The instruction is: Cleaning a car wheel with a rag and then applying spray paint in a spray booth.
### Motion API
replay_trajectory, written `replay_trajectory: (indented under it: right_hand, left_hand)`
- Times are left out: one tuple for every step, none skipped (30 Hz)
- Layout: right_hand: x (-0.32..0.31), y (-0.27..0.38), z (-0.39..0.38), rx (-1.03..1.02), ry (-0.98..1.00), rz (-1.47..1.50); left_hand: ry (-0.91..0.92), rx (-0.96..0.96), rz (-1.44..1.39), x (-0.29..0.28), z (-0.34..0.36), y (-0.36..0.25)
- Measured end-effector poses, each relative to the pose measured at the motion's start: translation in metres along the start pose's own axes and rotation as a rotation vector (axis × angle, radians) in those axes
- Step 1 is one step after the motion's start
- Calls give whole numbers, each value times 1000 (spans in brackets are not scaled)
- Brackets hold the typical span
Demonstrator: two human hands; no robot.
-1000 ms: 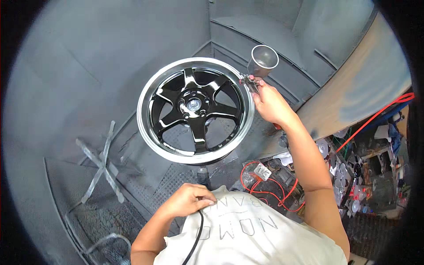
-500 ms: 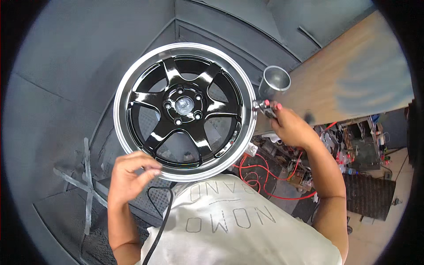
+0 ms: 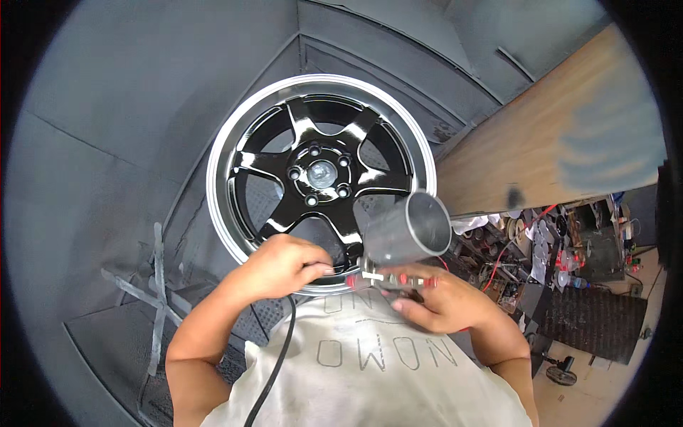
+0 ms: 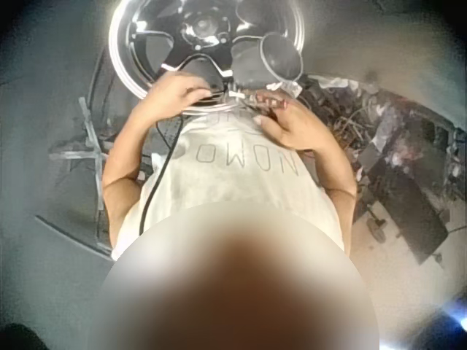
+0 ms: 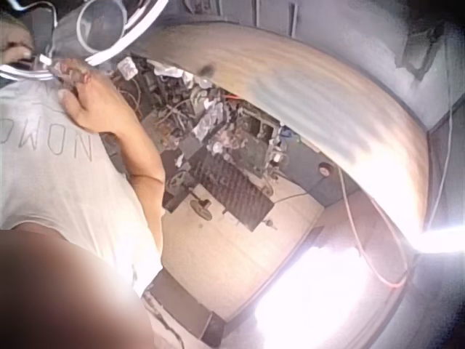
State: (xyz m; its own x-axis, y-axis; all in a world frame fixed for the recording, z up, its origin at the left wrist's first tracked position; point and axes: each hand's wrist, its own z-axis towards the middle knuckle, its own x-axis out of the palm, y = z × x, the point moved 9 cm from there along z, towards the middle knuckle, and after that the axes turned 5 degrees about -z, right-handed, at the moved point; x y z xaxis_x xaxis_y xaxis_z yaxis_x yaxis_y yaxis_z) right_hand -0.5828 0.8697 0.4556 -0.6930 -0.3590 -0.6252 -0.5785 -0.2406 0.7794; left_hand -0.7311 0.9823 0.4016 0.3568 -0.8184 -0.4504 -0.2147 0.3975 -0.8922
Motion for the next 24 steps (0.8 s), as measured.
replay_trajectory:
  right_hand:
    - [-1,-8,6,75,-25,13]
    - [-4,-16,11,129,-58,24]
    - [-3,-37,16,315,-54,110]
    - [-18,-36,22,234,-158,-18]
    - [-28,-44,26,252,-250,-15]
    - [-36,-51,30,272,-318,5]
    - [-41,-63,31,359,-307,-81]
    - [-44,-79,30,507,-272,-164]
    - [-57,-66,34,347,-435,-218]
    - [-57,-69,37,352,-421,-215]
    - [-56,-69,38,355,-407,-212]
    - [-54,-73,39,392,-397,-213]
    - [-50,-65,40,295,-370,-132]
    - [-49,-42,42,63,-387,-225]
    - [-43,-38,40,25,-317,-216]
    - [-35,-38,37,10,-208,-215]
    - [-37,-44,32,62,-189,-196]
    - [-40,-53,24,149,-151,-171]
    - [-44,-60,18,177,-103,-141]
    - [-58,-74,7,286,-143,-233]
    - [-73,-78,2,265,-213,-276]
    - [-89,-85,-4,266,-275,-293]
    - [-102,-93,-9,283,-294,-347]
    - [-116,-101,-13,299,-314,-378]
  left_hand:
    - [38,-5,45,5,3,2]
    - [-19,24,88,-4,6,3]
    - [-75,57,128,-15,10,4]
    - [-130,93,167,-25,15,6]
    - [-206,55,221,-43,18,14]
    - [-271,70,306,-63,21,18]
    - [-320,0,367,-81,24,29]
    - [-440,-66,490,-100,22,36]
    - [-523,-100,585,-115,22,41]
    - [-589,-65,676,-124,21,40]
    - [-582,-54,746,-128,25,44]
    - [-593,0,820,-128,28,43]
    - [-565,-47,858,-127,30,52]
    - [-537,-95,896,-126,32,60]
    - [-503,-157,933,-124,34,69]
    - [-518,-164,924,-124,34,73]
    - [-521,-185,911,-123,34,77]
    - [-518,-213,896,-122,34,82]
    - [-536,-204,872,-121,33,82]
    - [-557,-223,850,-120,31,84]
    - [-568,-232,856,-116,30,84]
    - [-587,-239,868,-113,28,83]
    - [-608,-266,874,-109,26,81]
    - [-629,-295,880,-104,22,79]
